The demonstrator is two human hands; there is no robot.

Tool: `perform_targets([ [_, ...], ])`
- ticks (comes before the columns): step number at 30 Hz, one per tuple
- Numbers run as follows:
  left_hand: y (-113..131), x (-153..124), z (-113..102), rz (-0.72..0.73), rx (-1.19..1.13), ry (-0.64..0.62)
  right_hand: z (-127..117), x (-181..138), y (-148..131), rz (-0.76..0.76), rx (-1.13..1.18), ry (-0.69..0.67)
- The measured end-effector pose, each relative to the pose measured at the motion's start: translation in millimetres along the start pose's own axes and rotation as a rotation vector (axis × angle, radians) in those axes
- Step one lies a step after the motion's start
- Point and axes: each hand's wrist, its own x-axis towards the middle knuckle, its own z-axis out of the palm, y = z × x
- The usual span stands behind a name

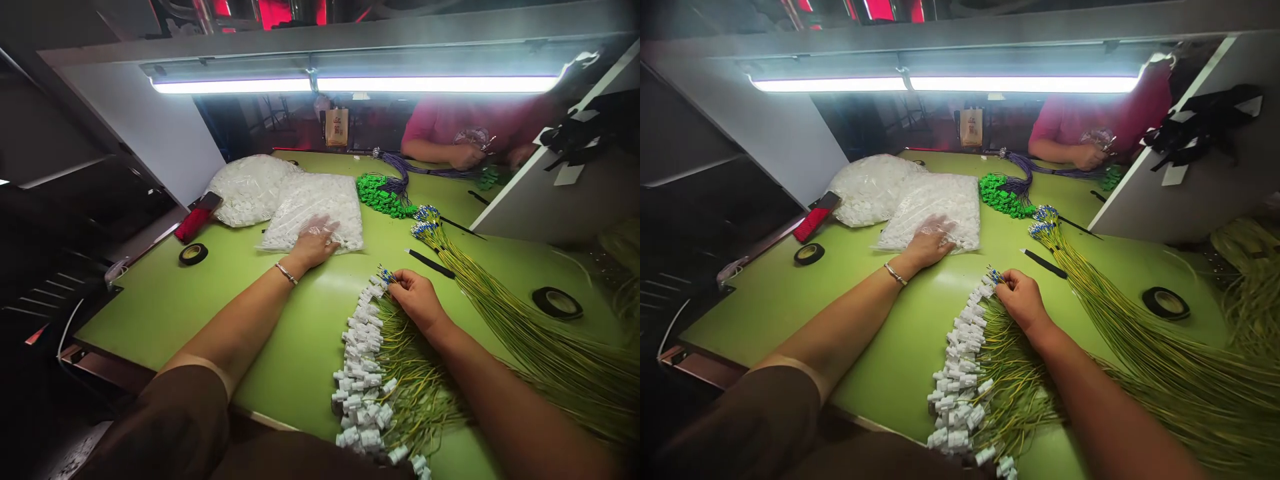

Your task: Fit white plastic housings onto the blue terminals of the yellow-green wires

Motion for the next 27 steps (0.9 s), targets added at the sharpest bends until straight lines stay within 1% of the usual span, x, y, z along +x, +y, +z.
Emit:
perform_targets([
  [2, 1, 0, -2, 0.034, 0.024, -0.020, 0, 0, 2, -0.018, -0.015, -0.015],
  [5, 11, -7, -3, 0.087, 0.060, -0.037, -1, 1, 5, -0.035, -0.023, -0.027],
  [9, 24, -25, -1, 0.054, 0.046, -0.011, 0, 0, 7, -0.086, -0.073, -0.019],
  [11, 23, -36, -1, 0.091, 0.019, -0.007, 0, 0, 6, -0.106, -0.102, -0.011],
  [15, 14, -53, -4, 0.171, 0.005, -0.012, 2, -1, 5, -0.117, -0.137, -0.004],
  [17, 11, -57, -8, 0.179, -0.013, 0.003, 2, -1, 5, -0.123, -0.155, 0.002],
  [19, 14, -58, -14, 0.197, -0.053, 0.041, 2, -1, 5, -0.130, -0.172, 0.010],
  [22, 30, -55, -23, 0.212, -0.136, 0.126, 1, -1, 5, -0.128, -0.176, 0.016],
  [23, 38, -54, -26, 0.217, -0.160, 0.135, 1, -1, 4, -0.125, -0.170, 0.018],
  [25, 53, -52, -29, 0.249, -0.178, 0.087, 0, -2, 3, -0.126, -0.157, 0.025],
  [27, 65, -51, -28, 0.292, -0.155, -0.012, 0, -2, 3, -0.133, -0.150, 0.033],
])
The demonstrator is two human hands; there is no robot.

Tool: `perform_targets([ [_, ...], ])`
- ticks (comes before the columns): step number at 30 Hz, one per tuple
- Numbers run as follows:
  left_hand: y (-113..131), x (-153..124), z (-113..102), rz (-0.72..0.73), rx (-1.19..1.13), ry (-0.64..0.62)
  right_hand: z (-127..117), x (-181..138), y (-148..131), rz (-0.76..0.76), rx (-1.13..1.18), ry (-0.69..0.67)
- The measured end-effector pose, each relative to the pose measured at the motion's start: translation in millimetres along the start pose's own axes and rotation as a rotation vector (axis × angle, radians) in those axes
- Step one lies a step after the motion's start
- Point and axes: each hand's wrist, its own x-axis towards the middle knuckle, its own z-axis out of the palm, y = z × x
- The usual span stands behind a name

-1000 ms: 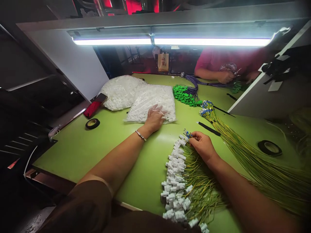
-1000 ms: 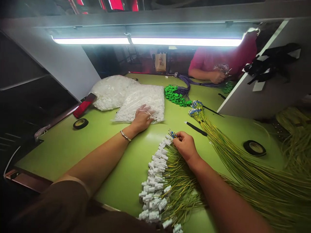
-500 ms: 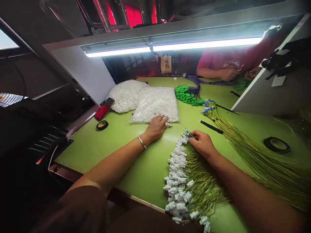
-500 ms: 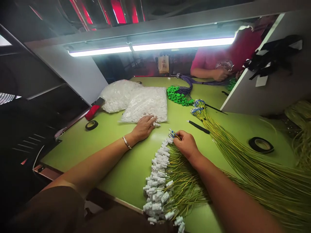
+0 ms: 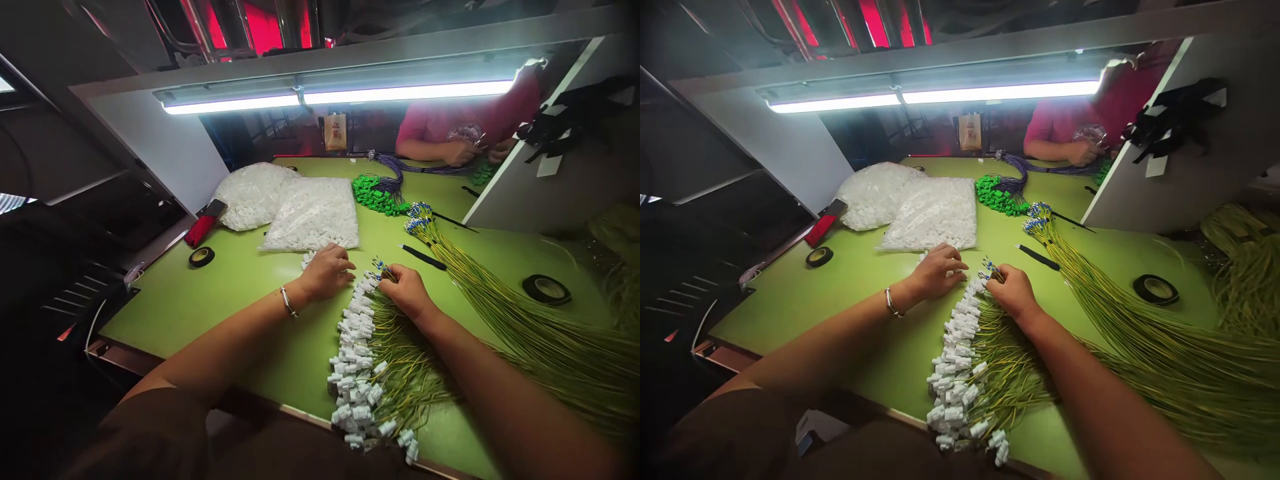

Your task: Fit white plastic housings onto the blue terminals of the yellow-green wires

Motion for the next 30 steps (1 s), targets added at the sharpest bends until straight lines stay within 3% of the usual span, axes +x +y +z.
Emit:
perform_targets([
  [3, 6, 0, 7, 0.008, 0.002, -0.076, -1, -1, -3, 0.000, 0.012, -0.002],
  [8, 7, 2, 10, -0.010, -0.168, 0.081, -4, -1, -11, 0.046, 0.093, 0.000],
  [10, 11, 8, 8, -0.165, -0.377, 0.123, -6, -1, -12, 0.062, 0.143, 0.015],
  [14, 26, 20, 10, -0.548, -0.983, 0.029, -8, 0, -9, 0.091, 0.216, 0.032],
  [17, 35, 20, 18, -0.662, -1.273, 0.001, -8, 1, -8, 0.104, 0.229, 0.033],
  [22, 37, 12, 29, -0.720, -1.500, -0.036, -9, 2, -10, 0.131, 0.210, 0.029],
  [30, 32, 10, 31, -0.706, -1.632, 0.003, -11, 4, -16, 0.210, 0.154, -0.012],
])
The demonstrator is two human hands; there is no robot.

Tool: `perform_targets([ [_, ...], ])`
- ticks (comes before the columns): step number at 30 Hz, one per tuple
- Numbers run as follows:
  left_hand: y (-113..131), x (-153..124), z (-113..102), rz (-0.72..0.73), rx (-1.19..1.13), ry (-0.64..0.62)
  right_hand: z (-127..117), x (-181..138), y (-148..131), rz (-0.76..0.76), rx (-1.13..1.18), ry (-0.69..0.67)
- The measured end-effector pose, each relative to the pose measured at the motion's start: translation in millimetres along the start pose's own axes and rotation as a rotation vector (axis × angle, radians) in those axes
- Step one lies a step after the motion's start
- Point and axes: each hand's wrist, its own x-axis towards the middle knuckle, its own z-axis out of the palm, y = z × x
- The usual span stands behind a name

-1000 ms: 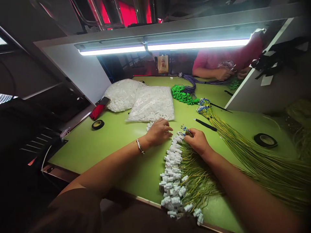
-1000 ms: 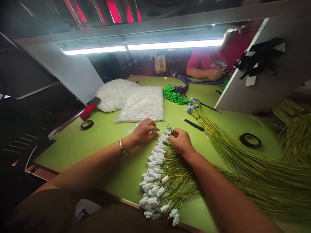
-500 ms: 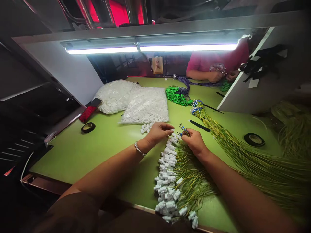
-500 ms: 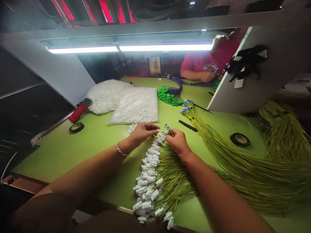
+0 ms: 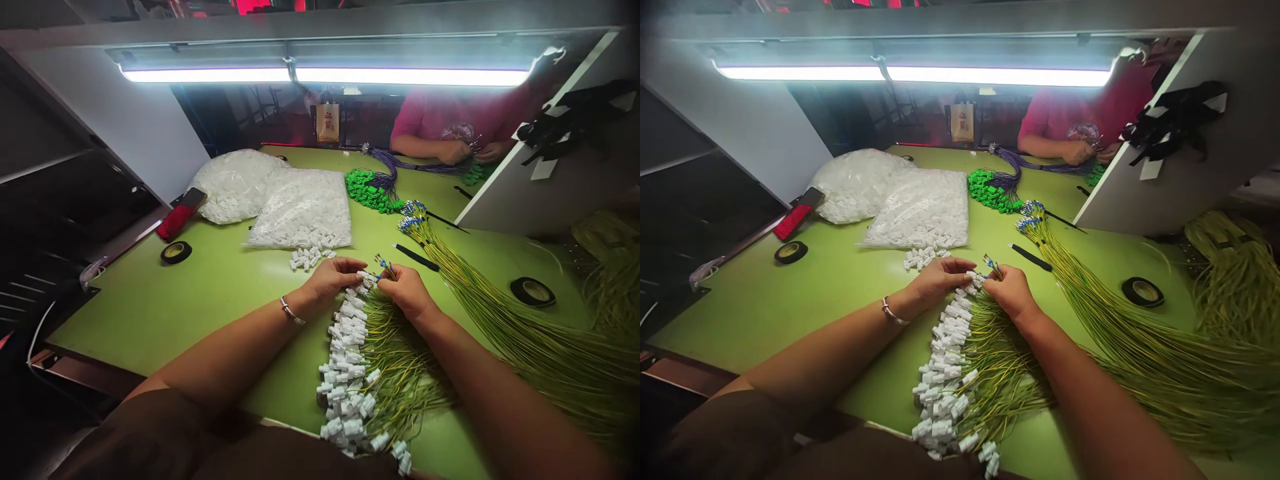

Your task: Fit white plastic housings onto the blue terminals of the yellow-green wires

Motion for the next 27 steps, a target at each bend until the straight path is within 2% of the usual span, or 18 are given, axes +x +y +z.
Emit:
perform_targets([
  [8, -2, -2, 6, 0.098, 0.125, 0.003, -1, 0, 3, -0.033, 0.010, -0.067],
  [15, -3, -3, 14, 0.014, -0.028, 0.084, -4, -1, 5, 0.026, 0.115, -0.118],
  [20, -3, -2, 13, 0.006, -0.037, 0.076, -3, 0, 4, 0.088, 0.185, -0.121],
  [27, -2, -4, 17, 0.000, -0.074, 0.118, 4, -3, 7, 0.069, 0.175, -0.076],
])
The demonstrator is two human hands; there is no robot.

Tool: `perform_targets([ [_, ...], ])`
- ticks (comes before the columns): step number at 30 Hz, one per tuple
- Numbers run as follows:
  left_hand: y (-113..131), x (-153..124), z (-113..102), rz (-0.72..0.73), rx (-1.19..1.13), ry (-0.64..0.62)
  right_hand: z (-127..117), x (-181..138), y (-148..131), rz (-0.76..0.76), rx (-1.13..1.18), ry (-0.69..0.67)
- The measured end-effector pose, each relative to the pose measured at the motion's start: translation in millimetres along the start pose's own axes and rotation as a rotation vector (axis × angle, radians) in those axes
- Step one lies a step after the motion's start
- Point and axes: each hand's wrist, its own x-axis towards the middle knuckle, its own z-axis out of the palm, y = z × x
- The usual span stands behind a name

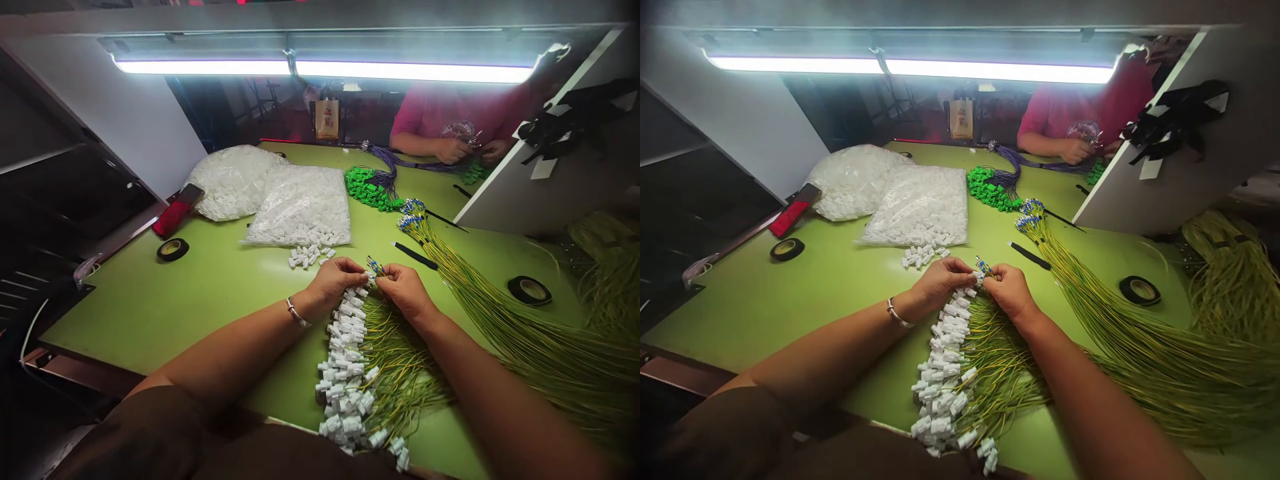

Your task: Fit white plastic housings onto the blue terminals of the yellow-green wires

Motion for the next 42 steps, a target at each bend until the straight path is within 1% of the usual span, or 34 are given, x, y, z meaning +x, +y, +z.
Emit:
perform_targets([
  [6, 0, 2, 2, -0.029, -0.088, 0.024, 2, -2, 0, -0.085, -0.040, 0.007],
  [9, -1, 4, 1, -0.049, -0.114, -0.002, 1, -2, 0, -0.147, -0.098, 0.072],
  [13, -1, 3, 1, -0.059, -0.063, -0.016, -1, -1, 1, -0.202, -0.174, 0.135],
  [16, 0, 0, 1, -0.037, -0.016, -0.002, -2, -2, -1, -0.185, -0.149, 0.126],
  [21, -2, 0, 1, -0.006, 0.015, 0.021, -3, -4, -7, -0.097, -0.041, 0.055],
  [27, -5, 2, -1, 0.018, -0.004, 0.021, -3, -1, -6, -0.052, -0.057, 0.054],
  [32, -3, 1, 0, 0.007, -0.063, 0.028, -3, 0, -1, -0.080, -0.104, 0.057],
  [38, -2, 0, 0, 0.006, -0.033, 0.028, -2, -2, 1, -0.202, -0.181, 0.096],
  [42, -1, -1, 1, 0.001, -0.021, 0.023, -1, -3, 2, -0.178, -0.150, 0.061],
])
